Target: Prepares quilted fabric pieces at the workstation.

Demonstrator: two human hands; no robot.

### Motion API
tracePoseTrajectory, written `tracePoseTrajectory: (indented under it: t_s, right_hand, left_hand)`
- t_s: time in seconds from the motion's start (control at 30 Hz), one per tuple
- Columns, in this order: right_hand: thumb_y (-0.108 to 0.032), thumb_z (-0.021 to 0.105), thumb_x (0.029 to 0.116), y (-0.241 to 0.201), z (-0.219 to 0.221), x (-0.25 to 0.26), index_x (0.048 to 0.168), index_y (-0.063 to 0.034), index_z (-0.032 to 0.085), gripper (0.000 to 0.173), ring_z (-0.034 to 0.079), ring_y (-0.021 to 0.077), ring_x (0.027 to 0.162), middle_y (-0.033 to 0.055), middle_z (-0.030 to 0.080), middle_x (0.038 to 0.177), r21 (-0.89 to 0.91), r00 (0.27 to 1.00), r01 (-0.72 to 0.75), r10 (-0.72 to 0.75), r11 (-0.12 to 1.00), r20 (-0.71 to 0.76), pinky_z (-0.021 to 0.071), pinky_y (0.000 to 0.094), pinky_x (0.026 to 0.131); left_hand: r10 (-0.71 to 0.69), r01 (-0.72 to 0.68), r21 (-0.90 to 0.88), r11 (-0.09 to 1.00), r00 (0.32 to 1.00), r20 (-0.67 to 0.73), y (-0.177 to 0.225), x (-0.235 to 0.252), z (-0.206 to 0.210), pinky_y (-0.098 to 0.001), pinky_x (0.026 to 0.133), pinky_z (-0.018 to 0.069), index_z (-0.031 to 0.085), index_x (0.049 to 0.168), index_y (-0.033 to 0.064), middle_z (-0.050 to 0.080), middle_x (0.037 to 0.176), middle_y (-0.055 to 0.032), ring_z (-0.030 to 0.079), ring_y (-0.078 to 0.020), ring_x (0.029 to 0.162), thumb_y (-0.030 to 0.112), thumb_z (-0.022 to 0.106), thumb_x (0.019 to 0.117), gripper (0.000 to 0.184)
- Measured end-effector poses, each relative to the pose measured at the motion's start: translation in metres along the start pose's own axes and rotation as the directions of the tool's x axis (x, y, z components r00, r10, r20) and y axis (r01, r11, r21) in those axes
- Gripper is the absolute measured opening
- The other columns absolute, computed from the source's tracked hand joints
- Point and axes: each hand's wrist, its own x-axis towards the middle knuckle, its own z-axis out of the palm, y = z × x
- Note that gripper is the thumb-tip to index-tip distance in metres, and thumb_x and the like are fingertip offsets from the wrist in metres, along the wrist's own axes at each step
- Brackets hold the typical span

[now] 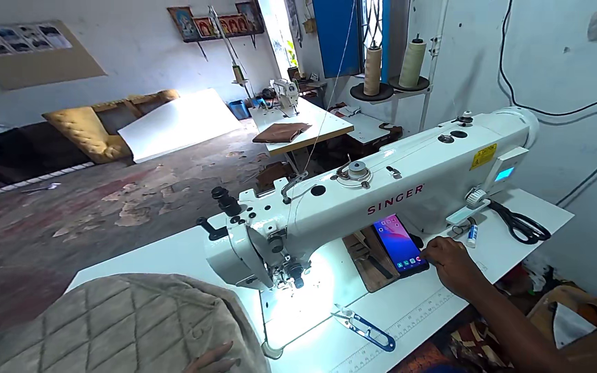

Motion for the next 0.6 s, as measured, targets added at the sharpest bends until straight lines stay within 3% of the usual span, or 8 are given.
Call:
tracePoseTrajectory:
  t_s: [0.13, 0.17, 0.27, 0.37, 0.43, 0.5, 0.53, 0.6]
  right_hand:
    - [-0.001, 0.049, 0.0881, 0.004, 0.001, -0.003, 0.101, -0.0099, 0.074, 0.030, 0.065, 0.0352, 0.102, 0.0118, 0.068, 0.102, 0.048, 0.997, 0.011, -0.008, 0.999, -0.079, 0.0484, 0.0610, 0.088]
    - [-0.004, 0.047, 0.0861, 0.002, 0.001, -0.004, 0.102, -0.0074, 0.073, 0.030, 0.065, 0.0375, 0.102, 0.0138, 0.069, 0.104, 0.048, 0.995, 0.010, -0.006, 0.999, -0.097, 0.0484, 0.0623, 0.088]
    - [-0.011, 0.045, 0.0857, -0.023, 0.008, -0.012, 0.103, -0.0066, 0.073, 0.033, 0.066, 0.0387, 0.102, 0.0145, 0.069, 0.105, 0.077, 0.990, 0.044, -0.033, 0.996, -0.141, 0.0500, 0.0614, 0.085]
    - [-0.012, 0.049, 0.0935, -0.082, 0.017, -0.023, 0.105, -0.0081, 0.075, 0.029, 0.069, 0.0377, 0.104, 0.0143, 0.073, 0.107, 0.151, 0.986, 0.166, -0.160, 0.975, -0.053, 0.0533, 0.0608, 0.086]
    - [-0.019, 0.053, 0.0981, -0.115, 0.023, -0.029, 0.109, -0.0123, 0.073, 0.024, 0.070, 0.0342, 0.105, 0.0115, 0.073, 0.109, 0.196, 0.955, 0.276, -0.292, 0.941, 0.057, 0.0538, 0.0592, 0.086]
    - [-0.027, 0.057, 0.1004, -0.134, 0.028, -0.030, 0.115, -0.0145, 0.074, 0.025, 0.070, 0.0320, 0.104, 0.0102, 0.073, 0.111, 0.258, 0.907, 0.337, -0.386, 0.905, 0.168, 0.0530, 0.0576, 0.087]
    - [-0.030, 0.059, 0.1004, -0.138, 0.031, -0.030, 0.116, -0.0154, 0.074, 0.026, 0.070, 0.0311, 0.102, 0.0095, 0.073, 0.111, 0.271, 0.891, 0.357, -0.413, 0.894, 0.189, 0.0533, 0.0563, 0.086]
    - [-0.033, 0.060, 0.1004, -0.140, 0.034, -0.027, 0.118, -0.0147, 0.074, 0.028, 0.070, 0.0322, 0.103, 0.0103, 0.073, 0.112, 0.274, 0.881, 0.351, -0.415, 0.895, 0.227, 0.0523, 0.0567, 0.087]
  left_hand:
    - [0.043, -0.042, -0.052, 0.998, 0.999, 0.014, -0.016, -0.005, -0.003, -0.0332, 0.106, 0.0495, 0.069, 0.122, 0.0040, 0.060, 0.140, -0.0089, 0.055, -0.0137, 0.131, 0.028, 0.051, 0.1075, 0.034]
    - [0.044, -0.044, -0.059, 0.997, 0.999, -0.001, -0.015, -0.006, -0.001, -0.0315, 0.104, 0.0514, 0.066, 0.126, 0.0033, 0.058, 0.142, -0.0092, 0.055, -0.0126, 0.131, 0.026, 0.051, 0.1071, 0.033]
    - [0.014, -0.008, 0.050, 0.999, 0.994, -0.105, -0.004, -0.008, 0.005, -0.0320, 0.110, 0.0460, 0.061, 0.130, -0.0051, 0.043, 0.153, -0.0230, 0.045, -0.0208, 0.141, 0.026, 0.052, 0.1032, 0.042]
    - [-0.017, 0.052, 0.166, 0.985, 0.978, -0.209, -0.007, -0.007, 0.008, -0.0347, 0.117, 0.0368, 0.059, 0.135, -0.0026, 0.027, 0.160, -0.0312, 0.032, -0.0292, 0.149, 0.040, 0.054, 0.0991, 0.056]
    - [-0.060, 0.106, 0.180, 0.978, 0.968, -0.245, -0.013, -0.007, 0.010, -0.0420, 0.119, 0.0346, 0.059, 0.138, 0.0018, 0.032, 0.160, -0.0281, 0.034, -0.0301, 0.150, 0.041, 0.055, 0.0976, 0.057]
    - [-0.116, 0.170, 0.226, 0.959, 0.965, -0.233, -0.012, -0.006, 0.012, -0.0626, 0.121, 0.0176, 0.056, 0.143, 0.0059, 0.045, 0.156, -0.0195, 0.034, -0.0312, 0.151, 0.042, 0.051, 0.0977, 0.058]
    - [-0.155, 0.209, 0.251, 0.945, 0.963, -0.219, -0.008, -0.005, 0.013, -0.0675, 0.121, 0.0083, 0.055, 0.145, 0.0083, 0.051, 0.153, -0.0133, 0.036, -0.0289, 0.150, 0.042, 0.049, 0.0979, 0.058]
    - [-0.200, 0.251, 0.316, 0.915, 0.962, -0.186, -0.003, -0.003, 0.014, -0.0722, 0.119, 0.0003, 0.059, 0.144, 0.0133, 0.058, 0.148, -0.0080, 0.038, -0.0302, 0.150, 0.043, 0.046, 0.0990, 0.056]
